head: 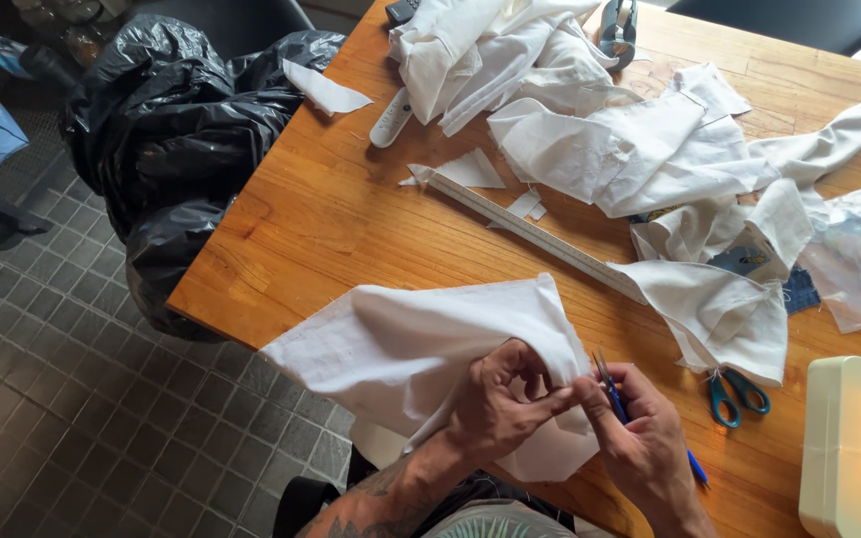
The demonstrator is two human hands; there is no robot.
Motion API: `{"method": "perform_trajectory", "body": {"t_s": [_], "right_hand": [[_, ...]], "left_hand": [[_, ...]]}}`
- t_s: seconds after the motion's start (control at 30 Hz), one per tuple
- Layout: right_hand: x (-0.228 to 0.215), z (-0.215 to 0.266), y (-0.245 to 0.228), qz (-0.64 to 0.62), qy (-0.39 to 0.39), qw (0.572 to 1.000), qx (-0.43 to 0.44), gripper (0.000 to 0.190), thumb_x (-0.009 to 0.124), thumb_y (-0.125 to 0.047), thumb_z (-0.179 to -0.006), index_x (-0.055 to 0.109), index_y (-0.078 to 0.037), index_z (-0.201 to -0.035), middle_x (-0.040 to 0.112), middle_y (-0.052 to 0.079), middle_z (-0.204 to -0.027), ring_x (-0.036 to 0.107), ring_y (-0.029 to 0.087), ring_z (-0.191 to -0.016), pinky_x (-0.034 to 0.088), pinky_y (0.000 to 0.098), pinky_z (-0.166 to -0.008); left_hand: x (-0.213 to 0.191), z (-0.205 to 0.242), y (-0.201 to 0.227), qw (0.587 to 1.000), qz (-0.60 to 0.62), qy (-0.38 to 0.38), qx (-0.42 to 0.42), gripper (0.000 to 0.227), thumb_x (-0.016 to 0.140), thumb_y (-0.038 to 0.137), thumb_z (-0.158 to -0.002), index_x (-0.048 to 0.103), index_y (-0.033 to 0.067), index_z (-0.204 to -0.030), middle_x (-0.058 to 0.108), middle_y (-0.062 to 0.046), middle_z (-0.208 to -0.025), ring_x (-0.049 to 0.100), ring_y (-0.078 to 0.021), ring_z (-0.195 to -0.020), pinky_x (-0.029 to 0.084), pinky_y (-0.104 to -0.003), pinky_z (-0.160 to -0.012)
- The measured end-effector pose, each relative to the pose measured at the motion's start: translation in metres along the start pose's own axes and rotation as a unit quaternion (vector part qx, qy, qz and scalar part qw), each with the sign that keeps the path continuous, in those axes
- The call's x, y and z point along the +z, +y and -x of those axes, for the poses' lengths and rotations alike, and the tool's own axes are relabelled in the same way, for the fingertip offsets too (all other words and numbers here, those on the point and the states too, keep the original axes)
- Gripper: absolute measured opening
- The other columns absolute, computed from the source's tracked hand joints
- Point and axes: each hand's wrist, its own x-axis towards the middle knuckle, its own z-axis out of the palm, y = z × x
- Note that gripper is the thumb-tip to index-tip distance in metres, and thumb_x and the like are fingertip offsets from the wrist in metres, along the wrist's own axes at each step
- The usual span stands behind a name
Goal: The person cuts a white piece of fabric using small scissors. They trim the edges and corners of the fabric while holding it with their left hand and cutting with their right hand. The fabric is manipulated and repositioned throughout the process.
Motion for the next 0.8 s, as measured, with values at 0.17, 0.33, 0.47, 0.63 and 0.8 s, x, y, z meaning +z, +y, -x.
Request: {"method": "perform_trajectory", "body": {"t_s": [0.17, 0.33, 0.47, 0.63, 0.8], "right_hand": [[0.002, 0.004, 0.012, 0.003, 0.044, 0.998, -0.039, 0.02, 0.082, -0.031, -0.108, 0.08, -0.012, -0.105, 0.056, -0.005, -0.075, 0.045, 0.01, -0.065, 0.039, 0.0295, -0.058], [0.003, 0.002, 0.014, -0.039, 0.078, 0.993, -0.084, 0.02, 0.08, -0.028, -0.109, 0.08, -0.008, -0.11, 0.067, -0.002, -0.082, 0.056, 0.01, -0.069, 0.047, 0.0267, -0.059], [0.002, 0.001, 0.017, -0.076, 0.075, 0.989, -0.098, 0.022, 0.08, -0.029, -0.109, 0.079, -0.008, -0.107, 0.07, -0.001, -0.081, 0.056, 0.01, -0.068, 0.044, 0.0261, -0.056], [0.005, -0.004, 0.02, -0.165, 0.016, 0.986, -0.028, 0.018, 0.081, -0.023, -0.109, 0.075, -0.006, -0.106, 0.052, -0.002, -0.068, 0.042, 0.008, -0.057, 0.032, 0.0264, -0.049], [0.01, -0.002, 0.016, -0.072, 0.051, 0.995, -0.043, 0.023, 0.08, -0.031, -0.11, 0.074, -0.011, -0.102, 0.054, -0.004, -0.076, 0.044, 0.009, -0.064, 0.038, 0.0287, -0.054]], "left_hand": [[0.007, 0.004, -0.014, 0.998, -0.001, -0.007, -0.06, 0.048, 0.104, 0.045, -0.083, 0.064, 0.0191, -0.09, 0.069, 0.007, -0.081, 0.06, -0.0091, -0.07, 0.053, -0.031, -0.063], [0.019, 0.014, -0.027, 0.993, 0.027, 0.049, 0.107, 0.034, 0.106, 0.037, -0.084, 0.079, 0.0181, -0.083, 0.074, 0.004, -0.074, 0.064, -0.0105, -0.071, 0.058, -0.03, -0.073], [0.012, 0.01, -0.022, 0.998, 0.037, 0.027, 0.038, 0.036, 0.103, 0.035, -0.092, 0.072, 0.0169, -0.083, 0.064, 0.005, -0.075, 0.055, -0.011, -0.07, 0.051, -0.031, -0.07], [0.006, 0.008, -0.02, 1.0, 0.008, -0.012, -0.014, 0.037, 0.091, 0.029, -0.105, 0.059, 0.0155, -0.092, 0.06, 0.0, -0.07, 0.049, -0.0163, -0.064, 0.045, -0.04, -0.059], [0.008, 0.007, -0.018, 1.0, 0.021, 0.013, 0.012, 0.042, 0.1, 0.03, -0.097, 0.059, 0.0188, -0.098, 0.056, 0.006, -0.074, 0.046, -0.0104, -0.062, 0.041, -0.033, -0.056]]}}
